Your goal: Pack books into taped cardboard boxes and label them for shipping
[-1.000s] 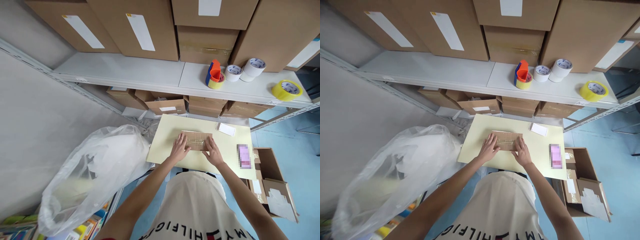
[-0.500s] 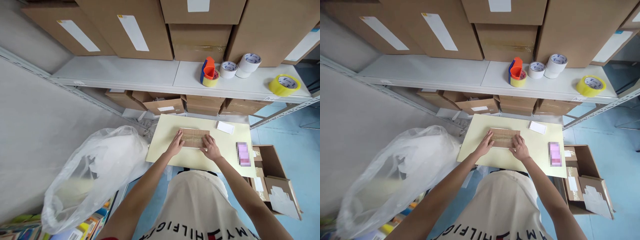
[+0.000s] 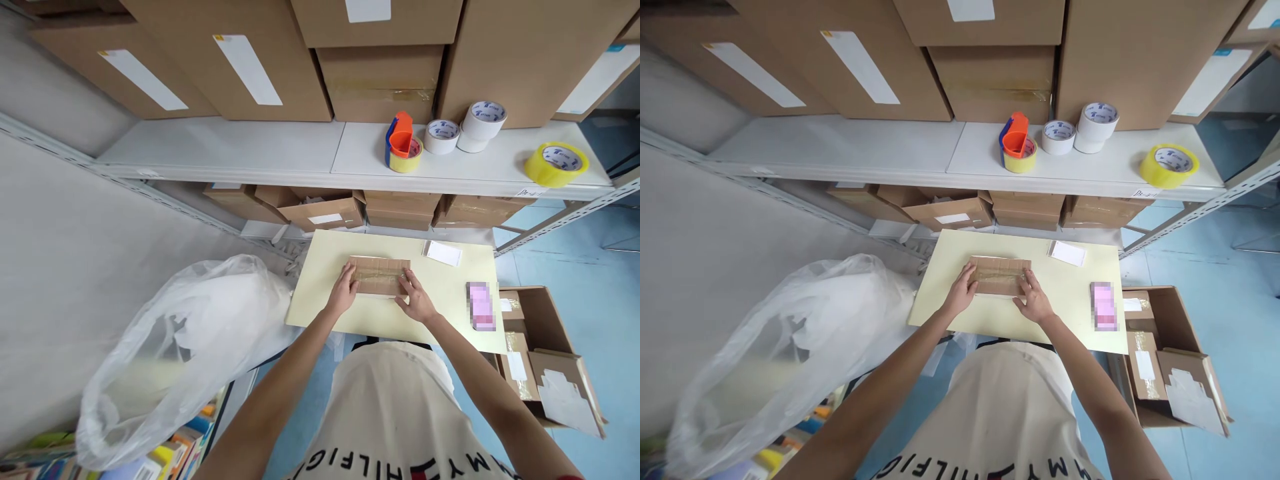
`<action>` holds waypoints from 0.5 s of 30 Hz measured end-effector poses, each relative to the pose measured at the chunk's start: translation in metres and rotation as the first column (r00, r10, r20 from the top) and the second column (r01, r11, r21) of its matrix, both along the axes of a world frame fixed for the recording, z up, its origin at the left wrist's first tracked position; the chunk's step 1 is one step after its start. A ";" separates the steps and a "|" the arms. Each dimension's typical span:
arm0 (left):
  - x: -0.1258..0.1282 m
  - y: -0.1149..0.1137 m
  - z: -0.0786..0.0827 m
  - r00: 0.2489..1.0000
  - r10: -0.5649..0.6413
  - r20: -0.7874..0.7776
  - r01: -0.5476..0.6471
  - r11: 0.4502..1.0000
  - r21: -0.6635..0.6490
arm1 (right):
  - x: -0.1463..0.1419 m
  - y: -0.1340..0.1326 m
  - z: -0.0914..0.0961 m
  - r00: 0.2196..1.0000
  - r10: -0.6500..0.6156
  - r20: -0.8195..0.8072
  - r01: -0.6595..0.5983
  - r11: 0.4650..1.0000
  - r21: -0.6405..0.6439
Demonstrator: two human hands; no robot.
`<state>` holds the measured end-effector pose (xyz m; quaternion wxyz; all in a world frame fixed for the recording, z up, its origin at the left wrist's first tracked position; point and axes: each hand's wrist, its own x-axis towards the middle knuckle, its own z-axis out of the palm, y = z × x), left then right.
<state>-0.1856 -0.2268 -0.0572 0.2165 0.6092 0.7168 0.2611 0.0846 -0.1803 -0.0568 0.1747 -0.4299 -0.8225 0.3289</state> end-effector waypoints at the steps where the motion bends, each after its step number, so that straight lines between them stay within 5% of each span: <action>1: 0.001 0.000 0.000 1.000 0.005 -0.004 -0.005 1.000 -0.005 | 0.000 0.000 0.001 1.000 0.006 0.004 -0.006 1.000 -0.008; 10: 0.007 0.003 0.012 1.000 0.024 -0.018 -0.024 1.000 0.010 | 0.009 0.010 0.007 1.000 0.004 0.012 -0.004 1.000 0.024; 15: 0.010 0.004 0.030 1.000 -0.021 -0.018 0.022 0.999 0.036 | 0.026 0.009 0.006 0.992 -0.119 -0.044 0.121 0.992 0.048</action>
